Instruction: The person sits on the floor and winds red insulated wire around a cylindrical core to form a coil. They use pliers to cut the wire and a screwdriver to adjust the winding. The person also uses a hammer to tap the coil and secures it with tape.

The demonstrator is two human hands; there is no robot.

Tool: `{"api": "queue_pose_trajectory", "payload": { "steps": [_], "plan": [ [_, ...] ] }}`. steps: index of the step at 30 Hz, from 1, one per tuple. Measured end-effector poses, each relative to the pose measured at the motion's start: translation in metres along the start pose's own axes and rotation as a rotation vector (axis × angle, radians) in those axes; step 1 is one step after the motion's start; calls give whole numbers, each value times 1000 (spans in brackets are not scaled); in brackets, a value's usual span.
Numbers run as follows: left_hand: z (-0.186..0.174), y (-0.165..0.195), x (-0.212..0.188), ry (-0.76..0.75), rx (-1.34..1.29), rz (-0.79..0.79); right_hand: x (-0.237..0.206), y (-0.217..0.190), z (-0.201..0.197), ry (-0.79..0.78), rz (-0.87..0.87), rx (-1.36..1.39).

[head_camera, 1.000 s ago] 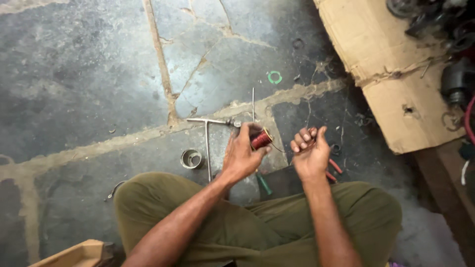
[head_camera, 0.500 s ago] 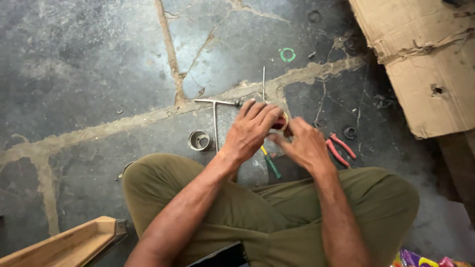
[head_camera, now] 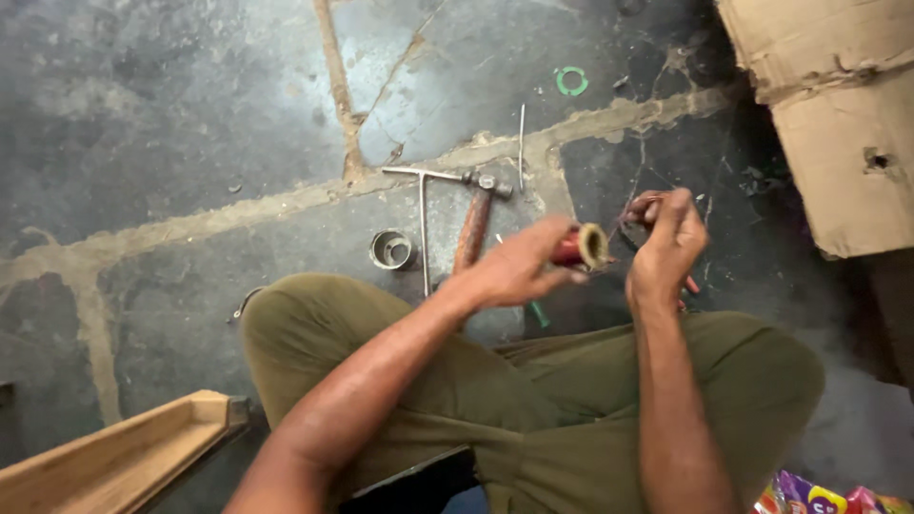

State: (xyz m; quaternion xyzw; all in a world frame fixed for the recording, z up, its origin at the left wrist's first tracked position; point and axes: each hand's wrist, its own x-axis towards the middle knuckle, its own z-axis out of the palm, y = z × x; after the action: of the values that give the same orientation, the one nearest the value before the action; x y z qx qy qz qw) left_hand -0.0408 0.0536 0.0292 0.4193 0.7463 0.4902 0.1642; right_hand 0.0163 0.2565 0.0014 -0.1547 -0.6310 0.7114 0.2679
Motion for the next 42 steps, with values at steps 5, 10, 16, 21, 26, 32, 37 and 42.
{"api": "queue_pose_trajectory", "payload": {
  "steps": [5, 10, 16, 21, 26, 32, 37, 42],
  "plan": [
    [11, 8, -12, -137, 9, -105, -3, 18, 5, 113, 378, 501],
    [11, 2, -17, -122, 80, -74, 0, 25, -5, -99, 554, 846],
    [10, -11, -16, -124, 63, -67, -5, 23, -3, -171, 505, 676],
    [2, -15, -12, -25, -182, -174, -5, 16, 4, -13, 545, 825],
    [-10, -16, -4, 264, -170, -466, -3, 10, 9, -64, 431, 845],
    [-15, -20, -9, 47, 296, -295, -12, -9, 12, -58, 188, 455],
    [-18, -11, -7, 76, 478, 8, -8, -35, 18, -159, -257, -789],
    [-26, -12, -6, 269, 630, 238, -21, -43, 37, -570, -187, -1197]
  ]
}}
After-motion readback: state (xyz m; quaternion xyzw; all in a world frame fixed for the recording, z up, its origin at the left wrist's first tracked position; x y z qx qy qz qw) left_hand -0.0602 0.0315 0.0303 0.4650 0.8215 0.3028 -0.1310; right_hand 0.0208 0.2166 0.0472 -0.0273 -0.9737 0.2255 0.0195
